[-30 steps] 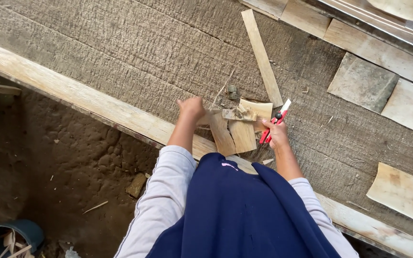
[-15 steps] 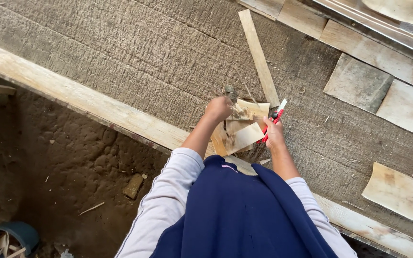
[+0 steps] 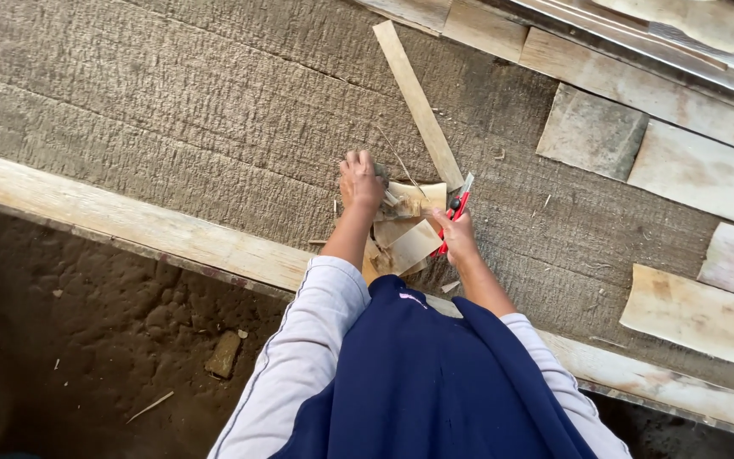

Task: The person uses a red utility knife to cut thin bamboo strips into smaller pieces on a workbench. They repeatedly position the strips, cut them, and move the cut pieces aside. The person also discards some offcuts into a nearby bucket.

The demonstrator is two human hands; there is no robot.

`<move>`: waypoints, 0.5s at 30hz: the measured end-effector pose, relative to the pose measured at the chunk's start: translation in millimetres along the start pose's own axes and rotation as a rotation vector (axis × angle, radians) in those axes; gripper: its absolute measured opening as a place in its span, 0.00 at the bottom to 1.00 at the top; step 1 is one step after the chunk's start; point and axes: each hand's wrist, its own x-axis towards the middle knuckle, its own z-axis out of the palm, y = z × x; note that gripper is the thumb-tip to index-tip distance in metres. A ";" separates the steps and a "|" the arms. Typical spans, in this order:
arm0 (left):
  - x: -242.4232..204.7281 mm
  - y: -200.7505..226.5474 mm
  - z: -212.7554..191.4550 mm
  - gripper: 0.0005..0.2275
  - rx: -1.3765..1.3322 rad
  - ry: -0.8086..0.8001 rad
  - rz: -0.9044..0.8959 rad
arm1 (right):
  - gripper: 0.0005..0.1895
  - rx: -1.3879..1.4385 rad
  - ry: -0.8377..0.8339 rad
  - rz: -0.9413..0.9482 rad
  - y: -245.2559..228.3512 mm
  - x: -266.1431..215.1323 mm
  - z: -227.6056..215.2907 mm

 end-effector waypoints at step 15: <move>11.7 -3.3 25.0 0.07 -0.874 -0.474 0.059 | 0.27 0.100 -0.061 0.093 -2.7 7.5 4.8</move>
